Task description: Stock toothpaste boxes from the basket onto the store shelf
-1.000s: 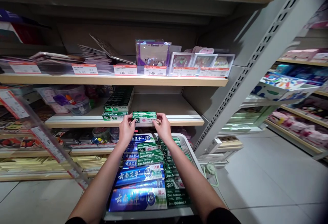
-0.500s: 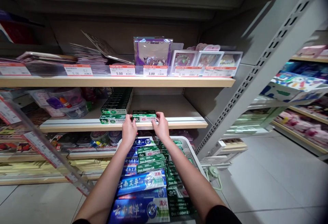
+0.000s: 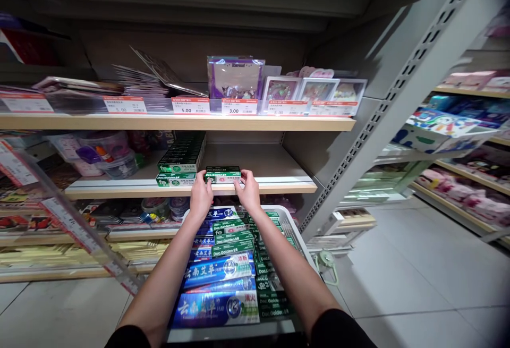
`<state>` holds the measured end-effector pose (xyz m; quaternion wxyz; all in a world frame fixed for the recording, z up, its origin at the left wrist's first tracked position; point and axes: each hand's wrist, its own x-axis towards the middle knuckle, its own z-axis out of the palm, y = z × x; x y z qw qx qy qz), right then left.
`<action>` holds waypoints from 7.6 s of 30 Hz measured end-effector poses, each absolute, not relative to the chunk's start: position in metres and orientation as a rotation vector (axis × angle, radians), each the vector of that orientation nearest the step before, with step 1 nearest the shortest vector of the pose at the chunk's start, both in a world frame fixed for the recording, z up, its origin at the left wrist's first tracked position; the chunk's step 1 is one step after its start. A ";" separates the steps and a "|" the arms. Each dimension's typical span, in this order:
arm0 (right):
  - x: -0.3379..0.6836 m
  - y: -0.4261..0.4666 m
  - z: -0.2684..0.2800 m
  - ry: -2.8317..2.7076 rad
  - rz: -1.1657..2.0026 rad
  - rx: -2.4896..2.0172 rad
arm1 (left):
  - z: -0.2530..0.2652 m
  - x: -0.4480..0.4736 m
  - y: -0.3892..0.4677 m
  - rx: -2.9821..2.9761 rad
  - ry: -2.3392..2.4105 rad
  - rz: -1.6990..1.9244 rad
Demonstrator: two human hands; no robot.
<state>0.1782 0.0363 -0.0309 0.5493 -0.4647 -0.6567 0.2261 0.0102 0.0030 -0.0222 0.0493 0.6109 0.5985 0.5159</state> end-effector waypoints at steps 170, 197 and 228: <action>0.182 0.002 -0.030 -1.370 0.586 -1.029 | -0.018 0.006 -0.032 1.810 1.865 1.559; 0.265 -0.101 -0.086 -1.963 0.694 -1.369 | -0.102 -0.006 -0.129 1.621 1.576 1.047; 0.248 -0.107 -0.088 -1.814 0.830 -1.285 | -0.110 -0.013 -0.127 1.626 1.524 1.042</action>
